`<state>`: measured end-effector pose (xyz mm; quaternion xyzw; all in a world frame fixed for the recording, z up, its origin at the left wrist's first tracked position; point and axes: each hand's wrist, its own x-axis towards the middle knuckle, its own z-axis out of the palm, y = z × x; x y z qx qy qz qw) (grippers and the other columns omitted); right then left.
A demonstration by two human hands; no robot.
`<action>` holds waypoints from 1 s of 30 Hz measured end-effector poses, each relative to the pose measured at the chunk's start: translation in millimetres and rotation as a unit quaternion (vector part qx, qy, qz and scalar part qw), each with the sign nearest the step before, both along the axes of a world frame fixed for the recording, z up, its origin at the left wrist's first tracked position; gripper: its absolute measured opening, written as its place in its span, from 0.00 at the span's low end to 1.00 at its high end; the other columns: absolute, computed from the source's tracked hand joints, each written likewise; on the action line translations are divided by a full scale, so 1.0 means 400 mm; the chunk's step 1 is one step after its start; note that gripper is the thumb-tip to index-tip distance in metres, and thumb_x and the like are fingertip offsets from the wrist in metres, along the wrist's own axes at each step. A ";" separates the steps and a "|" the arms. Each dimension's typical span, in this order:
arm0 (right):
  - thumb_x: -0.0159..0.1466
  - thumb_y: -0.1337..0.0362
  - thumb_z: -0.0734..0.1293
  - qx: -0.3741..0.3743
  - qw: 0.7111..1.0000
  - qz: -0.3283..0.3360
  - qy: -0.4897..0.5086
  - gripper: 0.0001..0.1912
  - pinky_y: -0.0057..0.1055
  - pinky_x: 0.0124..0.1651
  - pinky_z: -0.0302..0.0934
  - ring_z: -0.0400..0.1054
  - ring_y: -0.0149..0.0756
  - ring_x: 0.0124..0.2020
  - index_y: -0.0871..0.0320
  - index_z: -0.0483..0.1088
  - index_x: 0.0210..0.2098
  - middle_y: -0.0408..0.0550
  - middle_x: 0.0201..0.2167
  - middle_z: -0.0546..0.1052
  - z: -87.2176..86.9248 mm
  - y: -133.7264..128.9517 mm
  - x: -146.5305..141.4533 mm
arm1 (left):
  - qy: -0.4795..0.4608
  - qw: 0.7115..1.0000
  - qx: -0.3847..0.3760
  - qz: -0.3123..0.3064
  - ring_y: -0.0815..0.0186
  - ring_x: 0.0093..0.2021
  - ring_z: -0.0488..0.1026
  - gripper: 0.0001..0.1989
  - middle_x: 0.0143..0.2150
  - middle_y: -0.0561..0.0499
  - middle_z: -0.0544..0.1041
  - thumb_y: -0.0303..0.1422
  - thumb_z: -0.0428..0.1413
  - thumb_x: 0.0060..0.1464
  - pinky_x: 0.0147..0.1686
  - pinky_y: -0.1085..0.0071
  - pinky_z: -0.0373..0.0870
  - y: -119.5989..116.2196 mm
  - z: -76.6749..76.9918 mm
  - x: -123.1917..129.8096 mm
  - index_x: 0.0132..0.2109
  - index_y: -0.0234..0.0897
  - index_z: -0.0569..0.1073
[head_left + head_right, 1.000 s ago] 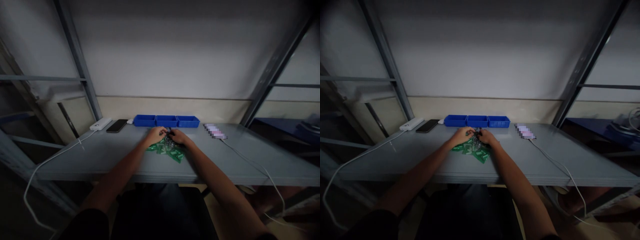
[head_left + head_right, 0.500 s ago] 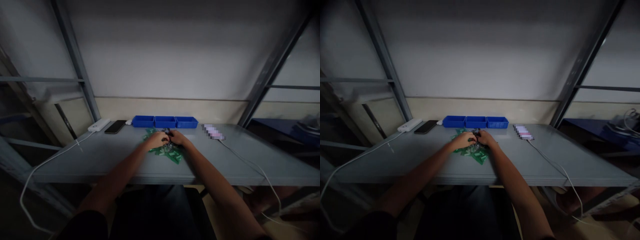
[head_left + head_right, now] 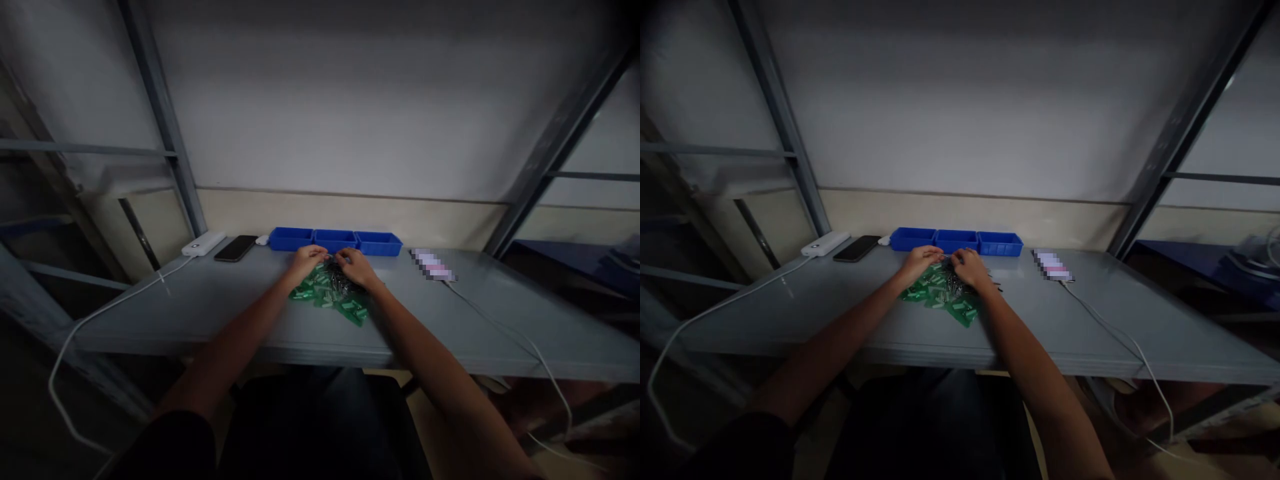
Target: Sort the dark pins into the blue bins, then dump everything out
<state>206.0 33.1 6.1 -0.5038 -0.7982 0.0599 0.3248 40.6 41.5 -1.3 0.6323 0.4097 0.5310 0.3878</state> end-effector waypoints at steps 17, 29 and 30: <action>0.60 0.65 0.58 0.022 0.999 0.042 0.026 0.09 0.25 0.38 0.55 0.65 0.31 0.33 0.59 0.69 0.35 0.46 0.32 0.75 0.004 -0.012 -0.005 | -0.068 0.996 -0.059 -0.022 0.70 0.32 0.72 0.11 0.33 0.47 0.77 0.31 0.56 0.46 0.37 0.72 0.68 -0.005 -0.006 0.006 0.38 0.31 0.73; 0.59 0.64 0.59 0.033 0.998 0.056 0.026 0.08 0.25 0.37 0.55 0.65 0.30 0.31 0.60 0.69 0.32 0.46 0.30 0.75 0.004 -0.010 -0.005 | -0.070 0.996 -0.059 -0.017 0.71 0.30 0.71 0.10 0.32 0.49 0.76 0.32 0.57 0.45 0.36 0.71 0.67 0.000 -0.009 0.007 0.37 0.32 0.73; 0.59 0.65 0.59 0.037 0.997 0.058 0.025 0.08 0.25 0.37 0.55 0.65 0.30 0.31 0.60 0.69 0.32 0.46 0.31 0.75 0.005 -0.009 -0.004 | -0.075 0.995 -0.061 -0.017 0.71 0.30 0.71 0.09 0.31 0.49 0.76 0.31 0.57 0.45 0.36 0.72 0.67 0.002 -0.010 0.007 0.36 0.32 0.73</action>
